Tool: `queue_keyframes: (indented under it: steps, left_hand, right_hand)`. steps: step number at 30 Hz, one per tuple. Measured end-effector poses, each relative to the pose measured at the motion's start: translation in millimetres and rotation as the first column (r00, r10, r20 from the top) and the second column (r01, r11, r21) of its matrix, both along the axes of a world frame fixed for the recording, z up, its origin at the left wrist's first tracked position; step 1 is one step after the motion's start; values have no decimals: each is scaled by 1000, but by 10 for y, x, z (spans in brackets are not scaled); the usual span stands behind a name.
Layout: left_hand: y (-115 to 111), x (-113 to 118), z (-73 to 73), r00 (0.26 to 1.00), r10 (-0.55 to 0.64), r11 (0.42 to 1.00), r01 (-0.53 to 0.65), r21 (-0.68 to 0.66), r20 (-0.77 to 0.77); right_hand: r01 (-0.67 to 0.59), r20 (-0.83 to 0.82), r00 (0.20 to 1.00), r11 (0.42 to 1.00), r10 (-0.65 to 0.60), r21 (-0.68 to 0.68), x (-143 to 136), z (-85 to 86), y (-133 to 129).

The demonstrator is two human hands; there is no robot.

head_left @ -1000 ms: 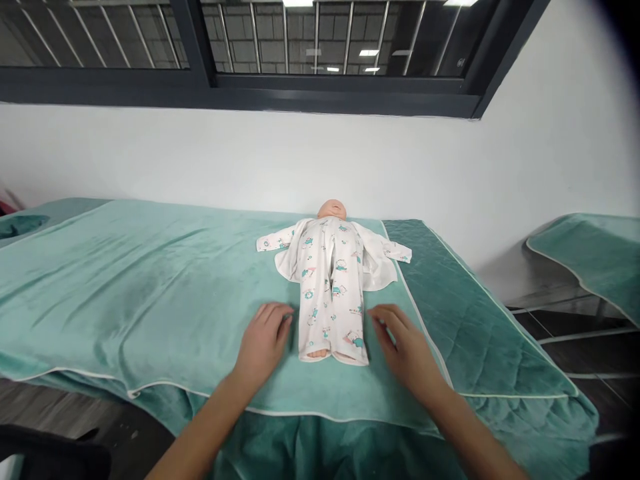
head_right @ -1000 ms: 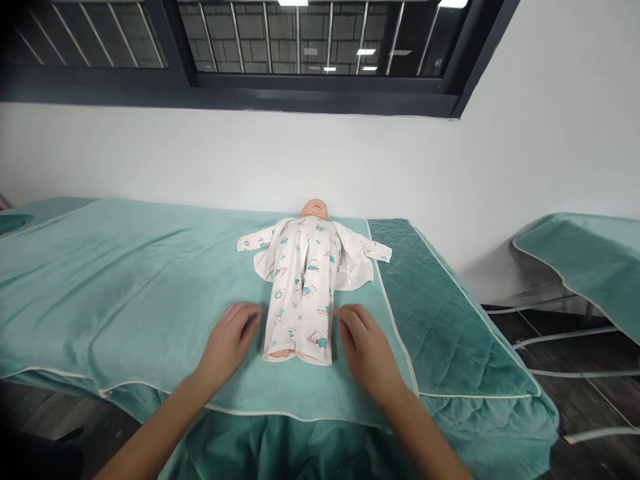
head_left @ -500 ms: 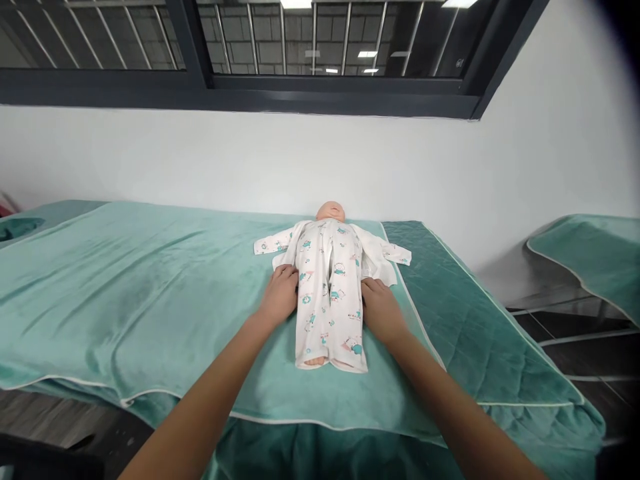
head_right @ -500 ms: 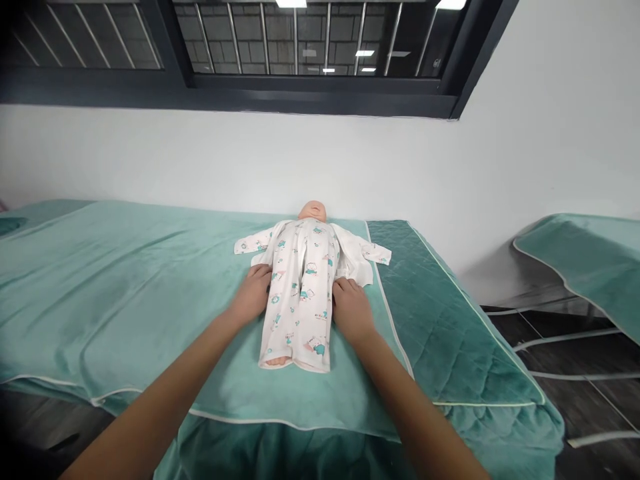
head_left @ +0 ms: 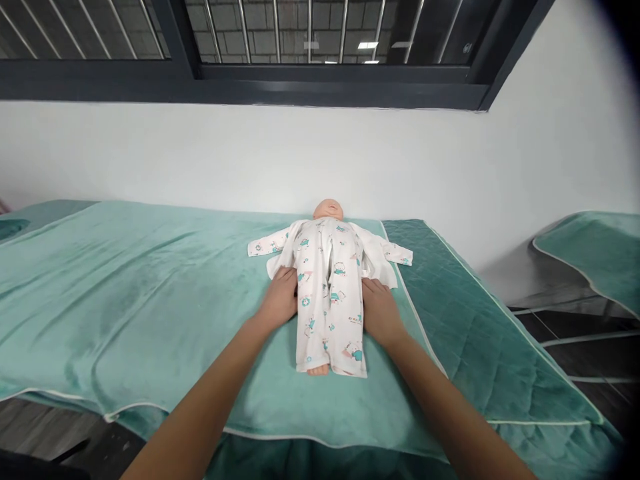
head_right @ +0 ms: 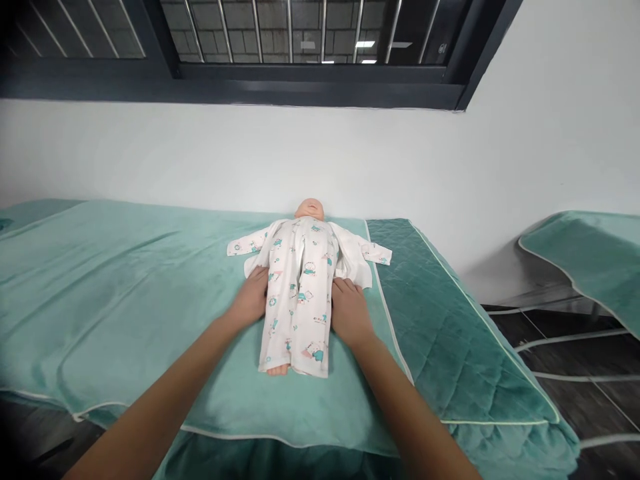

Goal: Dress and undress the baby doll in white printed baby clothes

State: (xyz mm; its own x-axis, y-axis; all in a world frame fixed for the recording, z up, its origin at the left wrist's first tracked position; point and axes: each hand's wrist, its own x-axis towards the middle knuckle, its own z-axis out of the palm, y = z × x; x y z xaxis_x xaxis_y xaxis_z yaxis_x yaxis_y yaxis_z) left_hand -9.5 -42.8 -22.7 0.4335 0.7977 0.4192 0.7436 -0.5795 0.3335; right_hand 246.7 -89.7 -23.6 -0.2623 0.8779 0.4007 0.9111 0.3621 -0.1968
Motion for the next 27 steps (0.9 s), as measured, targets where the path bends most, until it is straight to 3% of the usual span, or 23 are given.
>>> queue_keyframes:
  steps: [7,12,18,27]
  left_hand:
    - [-35,-27,-23,999,-7,999,6,-33,-33]
    - [-23,-22,-20,1000,10,999,-10,-50,-3]
    - [-44,-6,-2,996,87,996,-87,-8,-28]
    - [-156,-3,52,984,166,986,-166,2,65]
  right_hand:
    - [5,37,999,1000,-4,-8,2,-21,-65]
    - [-46,-31,998,999,46,7,12,-17,-68]
    - [-44,-85,995,999,45,13,23,-44,-56]
    - [-35,-147,988,997,46,74,34,-75,-50]
